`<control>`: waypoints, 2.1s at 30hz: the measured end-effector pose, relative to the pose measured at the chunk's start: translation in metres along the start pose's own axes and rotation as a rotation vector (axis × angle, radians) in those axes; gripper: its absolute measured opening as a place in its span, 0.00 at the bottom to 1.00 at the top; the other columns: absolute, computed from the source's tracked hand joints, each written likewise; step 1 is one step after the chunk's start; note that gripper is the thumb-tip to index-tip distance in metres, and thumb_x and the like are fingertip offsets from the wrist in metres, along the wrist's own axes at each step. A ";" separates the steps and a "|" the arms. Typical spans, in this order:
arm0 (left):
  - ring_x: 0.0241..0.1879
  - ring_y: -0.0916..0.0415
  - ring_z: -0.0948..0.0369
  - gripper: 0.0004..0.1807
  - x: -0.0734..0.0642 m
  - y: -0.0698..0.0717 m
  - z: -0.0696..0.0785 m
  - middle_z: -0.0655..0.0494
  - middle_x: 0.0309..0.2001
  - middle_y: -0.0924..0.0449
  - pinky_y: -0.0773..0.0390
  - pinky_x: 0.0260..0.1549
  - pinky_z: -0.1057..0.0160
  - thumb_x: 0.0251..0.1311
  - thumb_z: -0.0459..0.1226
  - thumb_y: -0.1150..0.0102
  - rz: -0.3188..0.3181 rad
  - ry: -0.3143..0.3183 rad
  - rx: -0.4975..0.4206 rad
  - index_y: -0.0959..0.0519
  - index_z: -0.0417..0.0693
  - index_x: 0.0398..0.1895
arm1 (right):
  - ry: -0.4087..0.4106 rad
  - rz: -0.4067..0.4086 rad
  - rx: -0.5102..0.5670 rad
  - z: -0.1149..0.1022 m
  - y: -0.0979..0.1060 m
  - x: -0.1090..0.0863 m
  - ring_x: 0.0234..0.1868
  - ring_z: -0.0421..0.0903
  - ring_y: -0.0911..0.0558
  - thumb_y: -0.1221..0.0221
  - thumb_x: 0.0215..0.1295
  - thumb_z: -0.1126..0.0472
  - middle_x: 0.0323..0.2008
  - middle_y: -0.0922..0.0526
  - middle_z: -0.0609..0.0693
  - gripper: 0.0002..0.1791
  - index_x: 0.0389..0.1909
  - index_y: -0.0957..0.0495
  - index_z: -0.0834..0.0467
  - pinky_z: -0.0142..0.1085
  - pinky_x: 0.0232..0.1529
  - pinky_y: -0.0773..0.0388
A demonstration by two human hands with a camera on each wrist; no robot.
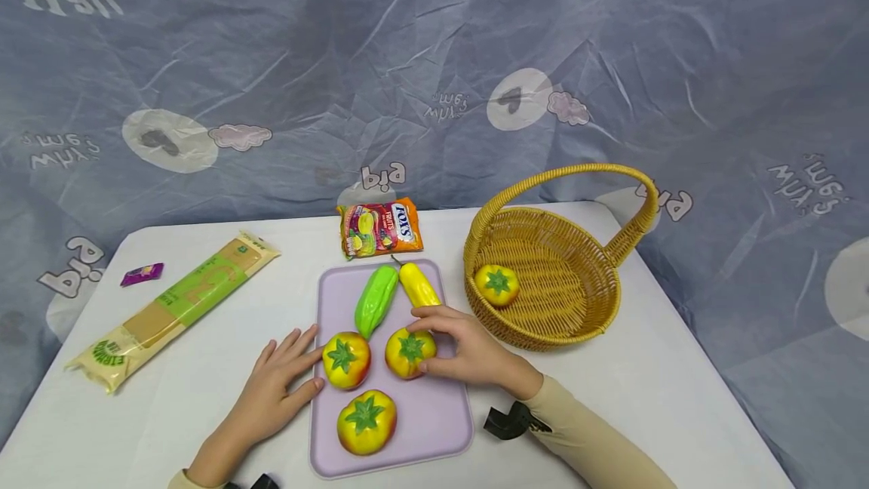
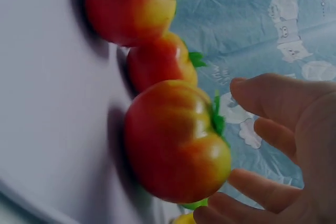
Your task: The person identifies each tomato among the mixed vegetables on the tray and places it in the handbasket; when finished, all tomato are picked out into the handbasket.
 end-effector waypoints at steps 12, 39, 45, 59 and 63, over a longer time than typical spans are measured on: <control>0.71 0.35 0.34 0.25 -0.001 0.000 0.000 0.46 0.72 0.28 0.45 0.65 0.26 0.60 0.43 0.32 0.011 -0.006 -0.010 0.17 0.49 0.61 | -0.012 -0.037 0.072 0.012 -0.016 -0.001 0.72 0.56 0.26 0.24 0.51 0.61 0.66 0.22 0.59 0.25 0.52 0.15 0.52 0.49 0.74 0.31; 0.72 0.37 0.33 0.25 0.000 -0.002 -0.003 0.45 0.73 0.29 0.47 0.68 0.27 0.61 0.43 0.32 -0.008 0.019 -0.005 0.18 0.48 0.61 | -0.026 -0.083 0.035 0.020 -0.030 -0.003 0.71 0.57 0.26 0.27 0.55 0.63 0.69 0.25 0.59 0.27 0.59 0.17 0.53 0.50 0.73 0.29; 0.72 0.37 0.33 0.25 0.000 -0.003 -0.005 0.45 0.73 0.30 0.47 0.69 0.28 0.61 0.44 0.33 -0.015 0.029 -0.007 0.18 0.48 0.62 | -0.028 -0.082 0.038 0.022 -0.031 -0.003 0.71 0.57 0.26 0.27 0.56 0.63 0.69 0.25 0.59 0.27 0.59 0.18 0.53 0.50 0.72 0.29; 0.72 0.37 0.34 0.25 0.000 -0.003 -0.005 0.46 0.73 0.29 0.48 0.70 0.28 0.61 0.43 0.32 -0.011 0.021 -0.011 0.18 0.49 0.62 | -0.038 -0.082 0.044 0.021 -0.030 -0.003 0.71 0.58 0.26 0.27 0.56 0.63 0.69 0.25 0.59 0.27 0.59 0.18 0.53 0.50 0.73 0.29; 0.72 0.37 0.34 0.25 0.000 -0.003 -0.004 0.46 0.73 0.29 0.48 0.70 0.29 0.61 0.43 0.32 -0.010 0.019 -0.011 0.18 0.49 0.62 | -0.037 -0.084 0.049 0.021 -0.030 -0.004 0.71 0.58 0.26 0.28 0.57 0.63 0.69 0.25 0.59 0.27 0.59 0.18 0.54 0.50 0.73 0.29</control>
Point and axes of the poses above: each hand's wrist, its own x-axis towards the middle knuckle, its own y-axis out of the back of the hand, z = x × y, the point moved 8 cm from there along x, towards the middle knuckle
